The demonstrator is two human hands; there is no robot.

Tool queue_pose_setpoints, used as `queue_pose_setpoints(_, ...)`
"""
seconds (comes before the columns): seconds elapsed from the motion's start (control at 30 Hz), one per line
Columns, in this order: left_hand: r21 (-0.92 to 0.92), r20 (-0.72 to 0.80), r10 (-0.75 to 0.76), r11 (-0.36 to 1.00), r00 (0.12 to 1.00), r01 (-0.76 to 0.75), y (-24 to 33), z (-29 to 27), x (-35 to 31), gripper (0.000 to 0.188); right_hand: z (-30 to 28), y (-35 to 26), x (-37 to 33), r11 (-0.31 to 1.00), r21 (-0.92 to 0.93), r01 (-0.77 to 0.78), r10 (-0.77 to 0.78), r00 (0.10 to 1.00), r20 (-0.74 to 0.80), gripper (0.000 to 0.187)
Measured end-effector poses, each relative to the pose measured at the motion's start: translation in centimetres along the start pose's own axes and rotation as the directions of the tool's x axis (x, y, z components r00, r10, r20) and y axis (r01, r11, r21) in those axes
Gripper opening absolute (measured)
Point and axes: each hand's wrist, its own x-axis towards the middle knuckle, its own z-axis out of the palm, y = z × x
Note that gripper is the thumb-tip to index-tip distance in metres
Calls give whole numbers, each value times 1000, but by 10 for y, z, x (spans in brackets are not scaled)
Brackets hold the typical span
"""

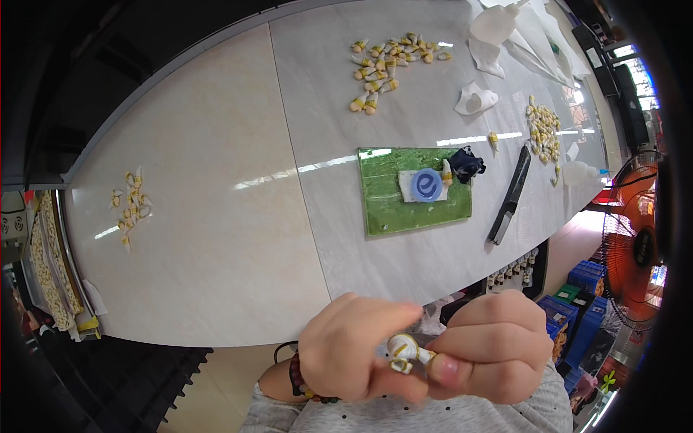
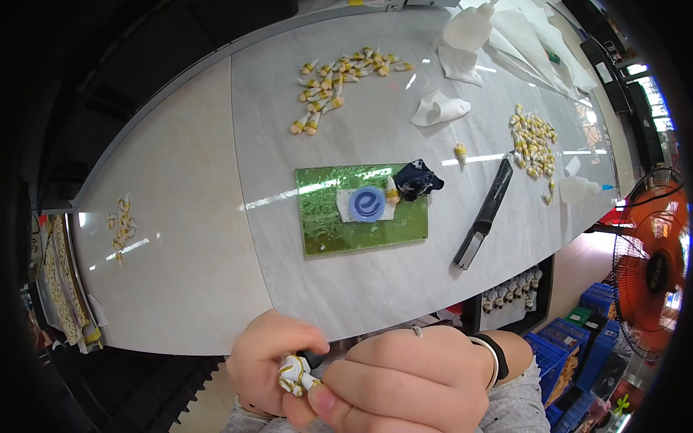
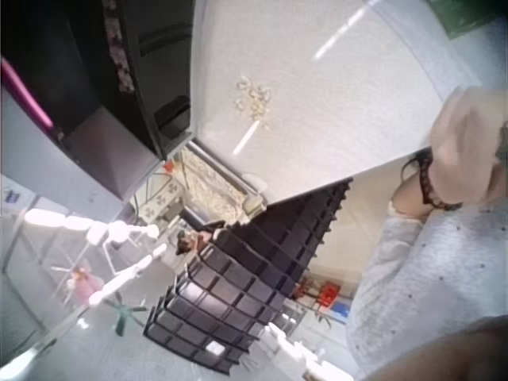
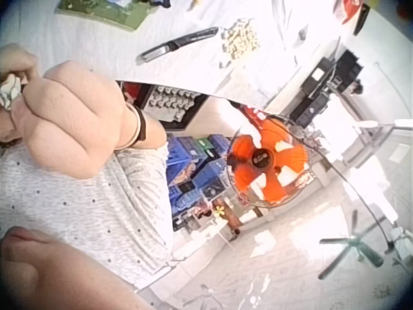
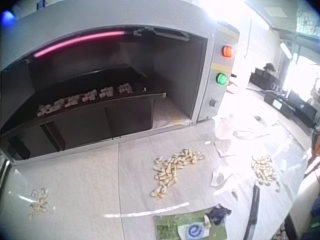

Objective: Glue and assemble small plastic figurine parts.

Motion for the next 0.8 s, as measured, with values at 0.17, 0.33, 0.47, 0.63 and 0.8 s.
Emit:
queue_pose_setpoints(0.17, 166, -87, 278, 951, 957, -261, -6, 10, 1, 49, 9, -3, -2, 998, 22, -58, 60, 990, -129, 19)
queue_pose_setpoints(0.33, 105, -130, 272, 960, 953, -260, -6, 13, 2, 43, -4, 4, 4, 918, 347, -194, 178, 981, 79, 21)
queue_pose_setpoints(0.47, 70, -79, 221, 974, 972, -216, -8, 12, 3, 42, -8, 13, 2, 817, 493, -301, 253, 954, 163, 20)
queue_pose_setpoints(0.63, -92, -123, 117, 987, 985, -129, -9, 9, -2, 42, -21, 15, 3, 774, 456, -439, 452, 888, 87, 18)
queue_pose_setpoints(0.8, -219, -91, -96, 973, 991, 74, -6, 11, -1, 50, -33, 40, 14, 914, -263, -310, 354, 925, 140, 14)
